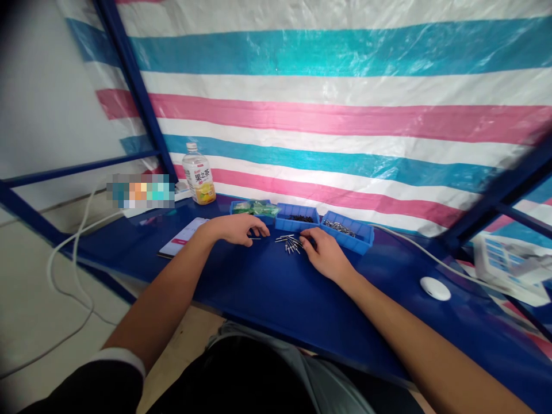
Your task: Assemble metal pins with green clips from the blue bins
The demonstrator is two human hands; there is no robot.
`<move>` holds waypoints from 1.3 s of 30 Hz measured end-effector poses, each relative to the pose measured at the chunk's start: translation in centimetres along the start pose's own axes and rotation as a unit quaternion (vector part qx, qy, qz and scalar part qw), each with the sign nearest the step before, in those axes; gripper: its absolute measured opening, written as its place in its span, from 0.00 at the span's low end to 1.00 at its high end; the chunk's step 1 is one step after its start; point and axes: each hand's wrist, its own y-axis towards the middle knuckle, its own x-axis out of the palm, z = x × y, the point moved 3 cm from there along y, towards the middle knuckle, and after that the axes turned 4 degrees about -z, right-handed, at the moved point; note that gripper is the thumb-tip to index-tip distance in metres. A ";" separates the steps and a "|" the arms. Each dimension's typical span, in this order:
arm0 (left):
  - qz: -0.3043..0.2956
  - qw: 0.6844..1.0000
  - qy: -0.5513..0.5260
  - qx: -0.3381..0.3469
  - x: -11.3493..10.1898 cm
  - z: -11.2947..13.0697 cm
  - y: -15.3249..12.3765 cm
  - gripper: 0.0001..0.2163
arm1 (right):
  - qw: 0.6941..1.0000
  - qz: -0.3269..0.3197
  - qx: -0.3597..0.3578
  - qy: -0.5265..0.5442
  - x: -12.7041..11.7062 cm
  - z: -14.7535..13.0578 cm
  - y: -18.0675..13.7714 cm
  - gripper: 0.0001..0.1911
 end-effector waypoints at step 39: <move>0.259 0.869 -0.386 0.167 5.9 5.1 6.5 0.18 | 0.993 0.003 -0.004 0.122 -0.4 -0.3 -0.3 0.14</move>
